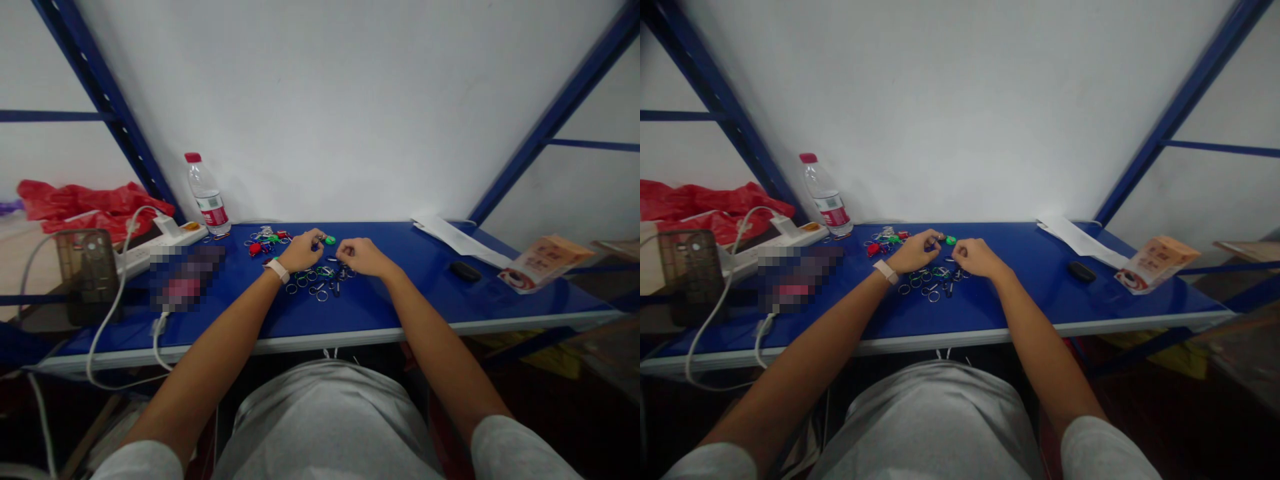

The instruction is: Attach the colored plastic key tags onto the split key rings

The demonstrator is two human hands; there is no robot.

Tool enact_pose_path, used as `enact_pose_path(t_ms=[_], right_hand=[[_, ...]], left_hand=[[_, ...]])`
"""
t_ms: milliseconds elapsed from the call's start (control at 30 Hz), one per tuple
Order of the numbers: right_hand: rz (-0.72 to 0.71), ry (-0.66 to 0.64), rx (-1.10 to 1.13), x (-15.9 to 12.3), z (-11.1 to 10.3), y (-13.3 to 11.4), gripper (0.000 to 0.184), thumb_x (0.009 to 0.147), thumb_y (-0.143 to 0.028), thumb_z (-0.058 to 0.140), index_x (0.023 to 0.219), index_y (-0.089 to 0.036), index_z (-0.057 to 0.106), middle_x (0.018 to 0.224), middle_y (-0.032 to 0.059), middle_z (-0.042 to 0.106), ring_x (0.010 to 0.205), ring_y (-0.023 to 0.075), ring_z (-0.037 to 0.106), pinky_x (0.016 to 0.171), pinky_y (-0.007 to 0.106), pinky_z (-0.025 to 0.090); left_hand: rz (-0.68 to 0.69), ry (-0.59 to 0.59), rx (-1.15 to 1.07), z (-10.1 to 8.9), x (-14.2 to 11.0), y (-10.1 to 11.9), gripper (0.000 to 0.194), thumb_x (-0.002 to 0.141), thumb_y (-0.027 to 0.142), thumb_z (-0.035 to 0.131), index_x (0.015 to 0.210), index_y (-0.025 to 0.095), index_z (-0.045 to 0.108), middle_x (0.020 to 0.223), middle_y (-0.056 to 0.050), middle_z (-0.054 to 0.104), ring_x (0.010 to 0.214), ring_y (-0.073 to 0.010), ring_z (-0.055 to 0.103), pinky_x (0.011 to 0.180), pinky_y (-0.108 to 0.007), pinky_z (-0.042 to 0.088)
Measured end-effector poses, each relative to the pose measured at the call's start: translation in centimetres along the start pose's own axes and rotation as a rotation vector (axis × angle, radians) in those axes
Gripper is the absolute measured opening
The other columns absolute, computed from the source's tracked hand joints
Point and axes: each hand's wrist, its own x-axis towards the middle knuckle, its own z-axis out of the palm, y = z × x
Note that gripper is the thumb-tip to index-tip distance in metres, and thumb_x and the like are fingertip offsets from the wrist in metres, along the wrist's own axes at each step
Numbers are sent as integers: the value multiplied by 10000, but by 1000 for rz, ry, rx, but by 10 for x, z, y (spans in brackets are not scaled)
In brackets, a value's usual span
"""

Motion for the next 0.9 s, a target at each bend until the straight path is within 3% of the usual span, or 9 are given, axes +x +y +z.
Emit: enact_pose_path(t_ms=[200, 400, 467, 700, 800, 900], right_hand=[[64, 20, -115, 0, -4, 7, 121, 836, -222, 593, 817, -182, 706, 657, 14, 682, 585, 123, 583, 558, 227, 352], [92, -12, -148, -1, -7, 6, 137, 833, -230, 584, 804, -190, 712, 659, 23, 680, 581, 134, 575, 548, 238, 334], [103, -10, -158, -1, -8, 7, 143, 834, -222, 578, 806, -189, 714, 667, 30, 686, 585, 139, 578, 555, 241, 338], [108, -20, -158, -1, -7, 6, 131, 805, -178, 578, 788, -189, 708, 675, 32, 689, 586, 141, 578, 566, 244, 344], [72, -29, -143, 0, -4, 6, 110, 802, -166, 583, 800, -190, 691, 679, 22, 680, 594, 137, 575, 575, 242, 346], [43, -47, -121, 0, -1, 4, 77, 806, -183, 605, 813, -184, 681, 653, 9, 656, 583, 130, 560, 575, 239, 344]], left_hand=[[56, -80, 199, 1, -3, -3, 300, 781, 105, 577, 1075, 155, 608, 897, -46, 704, 799, -175, 654, 791, -288, 495], [133, -159, 371, 1, -5, -4, 390, 807, 67, 513, 1187, 125, 574, 1080, -133, 702, 993, -241, 673, 921, -333, 495], [146, -164, 379, 1, -6, -4, 401, 821, 63, 491, 1212, 127, 555, 1080, -143, 703, 1011, -250, 674, 926, -338, 495], [151, -180, 274, 0, -7, -1, 535, 819, 42, 463, 1345, 133, 437, 825, -84, 705, 790, -246, 699, 774, -334, 518], [142, -171, 292, 0, -7, -2, 542, 831, 58, 459, 1367, 110, 402, 820, -98, 703, 780, -262, 701, 763, -352, 525], [149, -160, 342, 2, -6, -6, 445, 863, 78, 429, 1307, 103, 453, 933, -143, 712, 903, -283, 703, 825, -382, 529]])
